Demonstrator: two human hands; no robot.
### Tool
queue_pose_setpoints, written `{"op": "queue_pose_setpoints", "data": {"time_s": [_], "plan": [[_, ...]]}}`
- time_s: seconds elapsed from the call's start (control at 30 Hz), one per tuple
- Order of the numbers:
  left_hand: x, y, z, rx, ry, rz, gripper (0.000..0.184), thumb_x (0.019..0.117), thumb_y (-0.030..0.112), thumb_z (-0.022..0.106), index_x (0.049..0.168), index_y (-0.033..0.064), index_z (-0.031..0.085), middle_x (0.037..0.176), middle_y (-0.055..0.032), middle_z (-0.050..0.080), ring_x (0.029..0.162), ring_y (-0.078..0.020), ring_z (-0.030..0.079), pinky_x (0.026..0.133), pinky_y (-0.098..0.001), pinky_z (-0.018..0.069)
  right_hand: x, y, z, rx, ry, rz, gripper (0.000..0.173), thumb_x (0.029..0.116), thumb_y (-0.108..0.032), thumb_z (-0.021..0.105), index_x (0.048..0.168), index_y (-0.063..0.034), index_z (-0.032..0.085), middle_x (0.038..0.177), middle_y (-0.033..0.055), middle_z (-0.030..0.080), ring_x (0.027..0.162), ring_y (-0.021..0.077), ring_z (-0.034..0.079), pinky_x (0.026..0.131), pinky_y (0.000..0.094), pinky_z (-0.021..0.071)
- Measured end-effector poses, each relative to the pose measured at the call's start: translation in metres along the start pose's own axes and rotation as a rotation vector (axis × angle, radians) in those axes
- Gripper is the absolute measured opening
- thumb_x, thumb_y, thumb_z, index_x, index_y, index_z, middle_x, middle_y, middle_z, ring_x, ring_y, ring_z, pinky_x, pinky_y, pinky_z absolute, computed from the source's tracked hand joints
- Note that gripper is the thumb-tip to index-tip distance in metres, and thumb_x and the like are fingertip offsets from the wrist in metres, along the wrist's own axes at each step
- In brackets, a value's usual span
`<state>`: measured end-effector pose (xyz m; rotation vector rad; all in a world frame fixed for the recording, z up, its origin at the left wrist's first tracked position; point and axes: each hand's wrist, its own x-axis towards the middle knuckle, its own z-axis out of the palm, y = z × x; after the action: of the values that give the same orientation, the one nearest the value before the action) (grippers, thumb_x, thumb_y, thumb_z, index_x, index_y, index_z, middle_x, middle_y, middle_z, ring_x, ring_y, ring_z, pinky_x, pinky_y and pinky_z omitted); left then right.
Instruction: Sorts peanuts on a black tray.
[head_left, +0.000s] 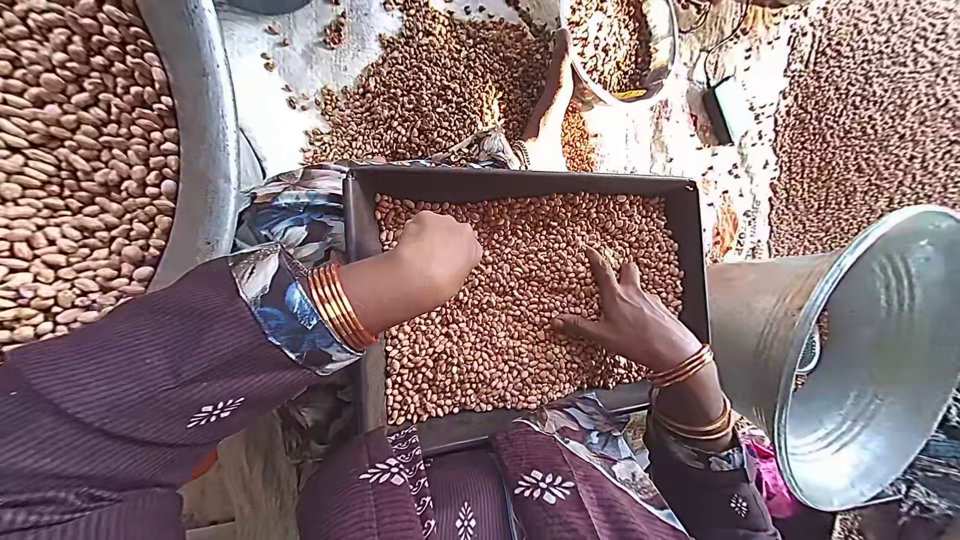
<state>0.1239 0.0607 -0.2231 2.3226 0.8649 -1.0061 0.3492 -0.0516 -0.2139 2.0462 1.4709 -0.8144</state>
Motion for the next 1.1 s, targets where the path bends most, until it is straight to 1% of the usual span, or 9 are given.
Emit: {"op": "queue_pose_setpoints", "data": {"time_s": [0.23, 0.33, 0.43, 0.5, 0.6, 0.7, 0.87, 1.0, 1.1], "plan": [[0.004, -0.008, -0.005, 0.019, -0.01, -0.014, 0.018, 0.103, 0.014, 0.056, 0.092, 0.0058, 0.067, 0.092, -0.0147, 0.067, 0.091, -0.0358, 0.068, 0.068, -0.0521, 0.0516, 0.0, 0.001, 0.001, 0.025, -0.001, 0.013, 0.119, 0.0779, -0.08, 0.068, 0.167, -0.0253, 0.012, 0.148, 0.0353, 0.038, 0.096, 0.0444, 0.067, 0.082, 0.0609, 0.055], [-0.003, -0.024, -0.012, -0.107, 0.287, 0.01, 0.024, 0.1041, 0.023, 0.053, 0.089, 0.008, 0.064, 0.076, -0.013, 0.062, 0.076, -0.0359, 0.066, 0.061, -0.0529, 0.0469, 0.001, 0.001, 0.001, 0.024, -0.005, 0.014, 0.119, 0.0772, -0.081, 0.068, 0.167, -0.0257, 0.012, 0.146, 0.0347, 0.041, 0.097, 0.0444, 0.067, 0.082, 0.0611, 0.0547], [-0.008, -0.038, -0.024, -0.354, 0.739, 0.021, 0.027, 0.1062, 0.027, 0.051, 0.121, 0.0061, 0.059, 0.077, -0.0169, 0.062, 0.072, -0.042, 0.064, 0.059, -0.0597, 0.0465, 0.001, 0.006, 0.002, 0.059, 0.019, -0.022, 0.12, 0.0759, -0.081, 0.069, 0.167, -0.0252, 0.014, 0.146, 0.0349, 0.04, 0.095, 0.0444, 0.066, 0.079, 0.0615, 0.0548], [-0.006, -0.044, -0.029, -0.419, 0.876, 0.006, 0.035, 0.1062, 0.029, 0.048, 0.135, 0.0088, 0.053, 0.082, -0.016, 0.062, 0.073, -0.042, 0.064, 0.06, -0.0609, 0.0462, 0.004, 0.006, 0.001, 0.093, 0.014, -0.044, 0.12, 0.0759, -0.079, 0.071, 0.167, -0.0255, 0.014, 0.148, 0.034, 0.038, 0.093, 0.0428, 0.066, 0.077, 0.061, 0.0552], [-0.002, -0.048, -0.027, -0.423, 0.806, -0.019, 0.033, 0.1074, 0.033, 0.048, 0.131, 0.0112, 0.058, 0.09, -0.0168, 0.066, 0.081, -0.0423, 0.066, 0.064, -0.0629, 0.0464, 0.009, -0.012, -0.001, 0.101, 0.0, -0.111, 0.121, 0.0751, -0.076, 0.075, 0.166, -0.0246, 0.015, 0.146, 0.0321, 0.04, 0.087, 0.0386, 0.067, 0.074, 0.0574, 0.0568], [0.004, -0.046, -0.022, -0.345, 0.721, -0.05, 0.03, 0.1072, 0.035, 0.051, 0.111, 0.0112, 0.068, 0.085, -0.0174, 0.067, 0.08, -0.0424, 0.066, 0.062, -0.0616, 0.0437, 0.006, -0.048, 0.004, 0.066, 0.003, -0.247, 0.121, 0.0741, -0.074, 0.077, 0.166, -0.0248, 0.017, 0.141, 0.0311, 0.042, 0.083, 0.0341, 0.067, 0.07, 0.0511, 0.0576], [0.005, -0.048, -0.021, -0.32, 0.664, -0.081, 0.032, 0.1074, 0.037, 0.052, 0.111, 0.0104, 0.069, 0.085, -0.0203, 0.068, 0.081, -0.0452, 0.067, 0.064, -0.0639, 0.0448, -0.013, -0.11, 0.03, -0.01, -0.071, -0.62, 0.104, 0.0786, -0.061, 0.082, 0.163, -0.0306, 0.029, 0.163, 0.0304, 0.023, 0.118, 0.0461, 0.057, 0.078, 0.0518, 0.0557], [0.004, -0.049, -0.021, -0.34, 0.647, -0.089, 0.032, 0.1075, 0.037, 0.053, 0.113, 0.0106, 0.07, 0.087, -0.0205, 0.068, 0.082, -0.0454, 0.067, 0.065, -0.0656, 0.0446, -0.033, -0.111, 0.065, -0.078, 0.015, -0.972, 0.057, 0.0967, -0.012, 0.065, 0.149, -0.032, 0.053, 0.163, 0.019, 0.035, 0.136, 0.0485, 0.047, 0.087, 0.0574, 0.0517], [0.005, -0.049, -0.02, -0.334, 0.649, -0.091, 0.03, 0.1069, 0.038, 0.054, 0.111, 0.0125, 0.07, 0.085, -0.018, 0.068, 0.079, -0.0432, 0.066, 0.063, -0.0638, 0.0447, -0.038, -0.07, 0.078, -0.093, 0.166, -0.988, 0.042, 0.0989, -0.01, 0.059, 0.131, -0.0359, 0.065, 0.156, 0.0062, 0.048, 0.145, 0.0373, 0.042, 0.107, 0.0615, 0.0414]]}}
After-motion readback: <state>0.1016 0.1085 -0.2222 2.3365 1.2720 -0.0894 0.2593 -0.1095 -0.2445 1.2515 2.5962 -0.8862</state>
